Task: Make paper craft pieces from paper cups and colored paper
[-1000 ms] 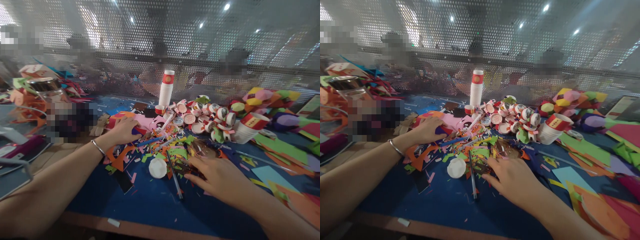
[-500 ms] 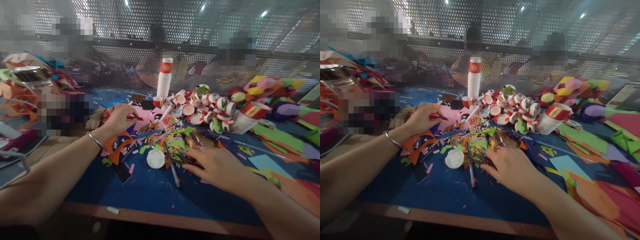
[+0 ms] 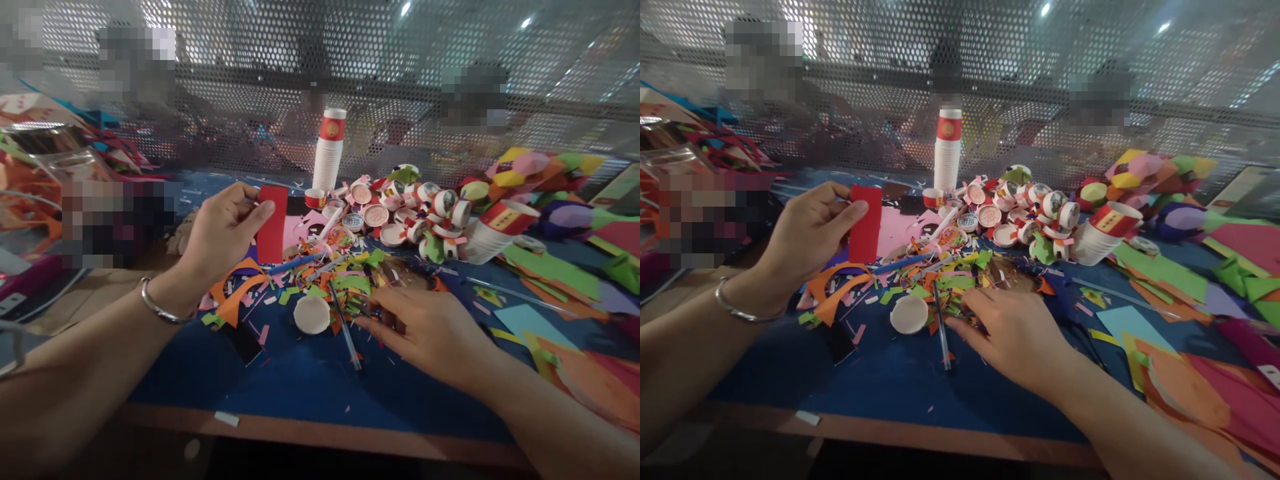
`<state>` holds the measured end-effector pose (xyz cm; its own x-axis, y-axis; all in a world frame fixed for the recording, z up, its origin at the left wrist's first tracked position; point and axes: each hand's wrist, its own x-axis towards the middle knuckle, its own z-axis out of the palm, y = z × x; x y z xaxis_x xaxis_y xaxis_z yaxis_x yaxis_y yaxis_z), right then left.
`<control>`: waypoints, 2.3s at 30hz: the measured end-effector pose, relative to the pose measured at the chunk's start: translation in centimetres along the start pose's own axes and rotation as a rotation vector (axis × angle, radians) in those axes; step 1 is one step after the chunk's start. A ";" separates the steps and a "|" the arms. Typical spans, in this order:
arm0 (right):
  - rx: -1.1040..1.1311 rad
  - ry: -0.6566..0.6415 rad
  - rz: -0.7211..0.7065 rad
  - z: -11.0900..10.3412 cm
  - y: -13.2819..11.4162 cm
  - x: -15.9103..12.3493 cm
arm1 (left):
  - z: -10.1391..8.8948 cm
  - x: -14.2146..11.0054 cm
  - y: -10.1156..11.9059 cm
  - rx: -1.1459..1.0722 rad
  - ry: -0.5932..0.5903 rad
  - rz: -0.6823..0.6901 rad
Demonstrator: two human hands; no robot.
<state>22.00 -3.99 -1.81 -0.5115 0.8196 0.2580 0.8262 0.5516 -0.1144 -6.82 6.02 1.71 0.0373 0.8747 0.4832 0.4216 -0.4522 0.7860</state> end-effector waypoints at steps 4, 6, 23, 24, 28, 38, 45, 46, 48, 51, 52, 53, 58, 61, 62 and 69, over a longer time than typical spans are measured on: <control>0.066 -0.110 -0.014 0.6 -1.1 0.4 | 0.2 -1.0 1.2 -0.188 -0.116 -0.123; 0.101 -0.166 -0.013 0.9 -1.4 0.6 | 0.3 -1.3 1.5 -0.235 -0.164 -0.157; -0.007 -0.290 0.096 -1.2 1.5 0.2 | 1.7 -3.1 1.5 -0.307 -0.454 -0.341; 0.006 -0.294 0.094 -1.2 1.5 0.2 | 1.8 -3.2 1.5 -0.319 -0.448 -0.354; 0.030 -0.316 0.060 -1.3 1.4 0.2 | 2.0 -3.2 1.3 -0.376 -0.417 -0.375; 0.265 -0.285 0.112 -2.0 1.5 0.4 | 2.4 -3.0 0.5 -0.520 -0.337 -0.392; 0.792 -0.140 0.222 -2.0 1.5 0.4 | 3.0 -3.2 0.9 -0.662 -0.252 -0.469; 0.860 -0.136 0.253 -1.8 1.4 0.5 | 3.1 -3.3 1.0 -0.684 -0.247 -0.476; 0.994 -0.143 0.313 -1.3 1.0 0.7 | 3.2 -3.4 1.1 -0.719 -0.236 -0.488; 1.175 -0.144 0.395 -0.6 0.5 1.1 | 3.2 -3.6 1.2 -0.741 -0.215 -0.493; 1.216 -0.135 0.417 -0.4 0.4 1.2 | 3.2 -3.7 1.1 -0.741 -0.211 -0.494; 1.244 -0.120 0.437 -0.2 0.3 1.2 | 3.2 -3.7 1.1 -0.738 -0.210 -0.496; 1.296 -0.037 0.486 0.5 0.3 1.2 | 3.0 -3.8 1.2 -0.699 -0.220 -0.513; 1.266 -0.037 0.477 0.7 0.3 1.3 | 3.1 -3.8 1.3 -0.706 -0.198 -0.532; 1.247 -0.038 0.471 0.7 0.3 1.3 | 3.1 -3.8 1.3 -0.715 -0.191 -0.539; 1.204 -0.061 0.461 0.6 -0.1 1.6 | 3.3 -4.2 0.8 -0.712 -0.223 -0.555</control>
<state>21.02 -2.67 -1.95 -0.2740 0.9587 -0.0764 0.2132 -0.0169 -0.9769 -3.67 2.59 -0.92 0.2008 0.9778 -0.0599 -0.2216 0.1049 0.9695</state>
